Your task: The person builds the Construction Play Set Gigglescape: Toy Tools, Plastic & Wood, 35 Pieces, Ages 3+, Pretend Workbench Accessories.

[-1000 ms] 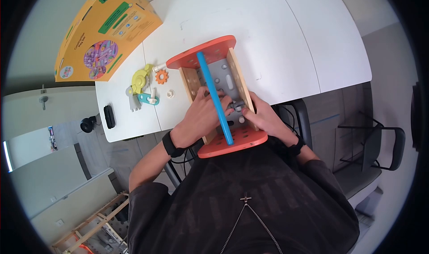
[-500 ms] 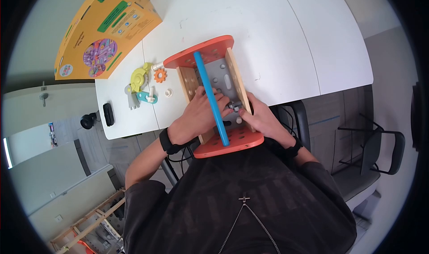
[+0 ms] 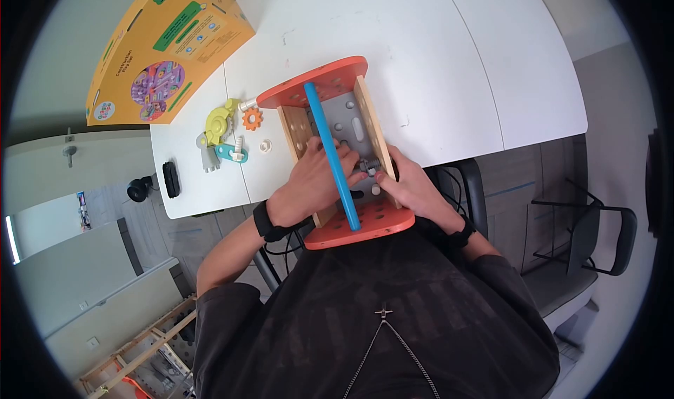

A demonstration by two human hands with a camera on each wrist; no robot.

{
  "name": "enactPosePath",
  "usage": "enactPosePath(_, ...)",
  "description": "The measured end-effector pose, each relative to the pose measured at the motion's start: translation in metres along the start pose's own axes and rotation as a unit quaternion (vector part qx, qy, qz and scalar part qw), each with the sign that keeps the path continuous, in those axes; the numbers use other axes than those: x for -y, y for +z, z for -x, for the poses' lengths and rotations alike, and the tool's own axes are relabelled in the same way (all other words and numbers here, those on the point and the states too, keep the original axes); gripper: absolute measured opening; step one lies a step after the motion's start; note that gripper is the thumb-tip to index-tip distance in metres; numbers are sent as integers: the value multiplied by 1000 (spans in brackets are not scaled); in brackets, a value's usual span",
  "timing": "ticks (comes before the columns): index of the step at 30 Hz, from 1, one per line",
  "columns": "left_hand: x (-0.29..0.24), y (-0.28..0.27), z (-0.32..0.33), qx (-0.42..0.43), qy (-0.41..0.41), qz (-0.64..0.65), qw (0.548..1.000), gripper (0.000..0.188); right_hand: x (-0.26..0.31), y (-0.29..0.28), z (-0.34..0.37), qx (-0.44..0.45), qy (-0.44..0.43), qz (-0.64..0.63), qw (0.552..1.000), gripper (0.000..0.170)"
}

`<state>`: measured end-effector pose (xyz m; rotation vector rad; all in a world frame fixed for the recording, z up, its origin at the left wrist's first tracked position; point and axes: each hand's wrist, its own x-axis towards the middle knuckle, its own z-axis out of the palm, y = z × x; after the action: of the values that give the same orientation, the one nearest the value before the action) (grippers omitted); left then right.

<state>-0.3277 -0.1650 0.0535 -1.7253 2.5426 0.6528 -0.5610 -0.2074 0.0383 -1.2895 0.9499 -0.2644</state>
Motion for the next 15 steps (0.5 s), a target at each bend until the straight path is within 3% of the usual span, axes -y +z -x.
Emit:
enactPosePath(11, 0, -5, -3, 28, -17, 39, 999, 29, -1, 1, 1, 0, 19, -5, 1000, 75)
enactPosePath(15, -1, -5, -1, 3, -19, 39, 999, 28, -3, 1, 0, 0, 14, -9, 1000, 76)
